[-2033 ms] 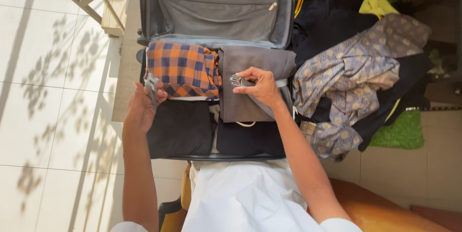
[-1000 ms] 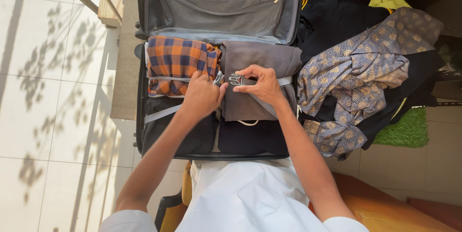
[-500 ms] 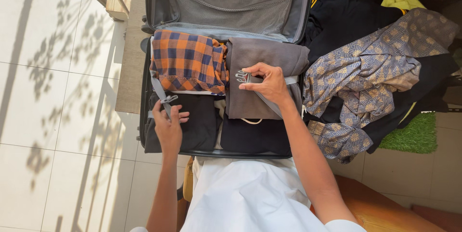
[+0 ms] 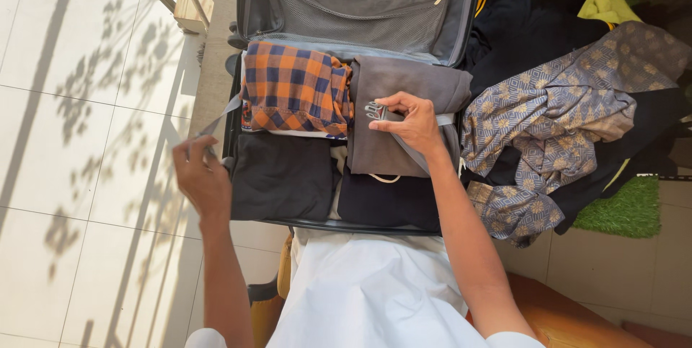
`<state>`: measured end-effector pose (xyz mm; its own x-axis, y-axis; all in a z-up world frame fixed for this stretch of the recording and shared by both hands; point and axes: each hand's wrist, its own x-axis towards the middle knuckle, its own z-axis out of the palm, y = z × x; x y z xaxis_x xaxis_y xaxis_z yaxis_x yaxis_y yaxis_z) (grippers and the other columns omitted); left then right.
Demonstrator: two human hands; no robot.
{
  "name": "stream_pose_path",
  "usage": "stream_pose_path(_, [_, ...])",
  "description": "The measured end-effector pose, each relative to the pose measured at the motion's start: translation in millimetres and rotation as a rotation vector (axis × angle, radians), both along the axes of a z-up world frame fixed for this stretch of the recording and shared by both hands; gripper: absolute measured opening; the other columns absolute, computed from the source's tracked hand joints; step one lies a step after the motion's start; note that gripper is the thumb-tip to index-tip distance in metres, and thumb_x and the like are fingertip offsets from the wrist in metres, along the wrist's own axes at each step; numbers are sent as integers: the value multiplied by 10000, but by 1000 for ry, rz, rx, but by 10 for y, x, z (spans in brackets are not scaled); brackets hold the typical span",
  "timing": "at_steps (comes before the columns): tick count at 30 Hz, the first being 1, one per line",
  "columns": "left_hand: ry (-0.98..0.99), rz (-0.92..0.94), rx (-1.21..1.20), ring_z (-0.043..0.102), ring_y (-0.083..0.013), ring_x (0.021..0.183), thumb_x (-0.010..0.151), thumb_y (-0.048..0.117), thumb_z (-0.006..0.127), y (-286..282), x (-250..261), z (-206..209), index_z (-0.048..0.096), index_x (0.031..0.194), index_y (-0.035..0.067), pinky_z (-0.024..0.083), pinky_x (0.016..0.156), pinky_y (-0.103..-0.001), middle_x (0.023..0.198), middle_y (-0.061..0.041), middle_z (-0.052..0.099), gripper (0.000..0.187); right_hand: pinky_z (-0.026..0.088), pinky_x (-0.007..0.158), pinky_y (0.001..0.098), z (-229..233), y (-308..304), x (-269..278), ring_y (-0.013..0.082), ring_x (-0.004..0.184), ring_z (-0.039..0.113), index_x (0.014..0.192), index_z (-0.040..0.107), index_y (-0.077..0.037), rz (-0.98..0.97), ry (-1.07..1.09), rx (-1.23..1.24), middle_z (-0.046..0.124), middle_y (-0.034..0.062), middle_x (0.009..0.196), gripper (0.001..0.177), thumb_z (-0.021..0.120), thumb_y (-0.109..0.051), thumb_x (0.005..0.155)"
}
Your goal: The person folds a checkered shirt and grey fabric, places them in a suitcase, and secures them using the suitcase internal straps. They then fold a blue and gold patterned garment and place it inside the suitcase.
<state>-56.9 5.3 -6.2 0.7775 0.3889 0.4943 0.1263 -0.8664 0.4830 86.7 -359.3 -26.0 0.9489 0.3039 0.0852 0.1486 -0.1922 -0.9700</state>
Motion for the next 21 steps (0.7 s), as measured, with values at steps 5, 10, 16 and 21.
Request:
stream_pose_path(5, [-79,-120,134,567,-265,1029,903,-163,672,234,58,83,778,1053,138,541,781,-335,1146,-83,529,353,587,936,267,8,6,12,110,978,738,1095,747,-20,33,-16,48,783,69,1048,395,923,-125,758])
stream_pose_path(10, [-24,-77,-163,563,-221,858,866,-146,634,191,183,31,721,1251,78,480,733,-345,982,-93,540,454,588,914,267,-4,5,11,109,966,736,1087,748,-14,10,11,34,781,71,1040,396,926,-113,748])
stream_pose_path(16, [197,-265,-1017,720,-131,898,961,53,635,234,193,150,546,1396,-32,578,855,-269,973,-65,672,452,586,902,265,0,23,8,113,957,734,1075,750,-14,-17,6,8,778,72,1035,391,929,-100,739])
stream_pose_path(21, [468,-66,-668,709,-170,754,903,151,752,234,157,337,513,1398,-22,544,734,-315,807,-91,638,576,585,934,268,-36,21,12,109,966,738,1085,741,-14,-9,-9,23,781,69,1038,389,924,-99,752])
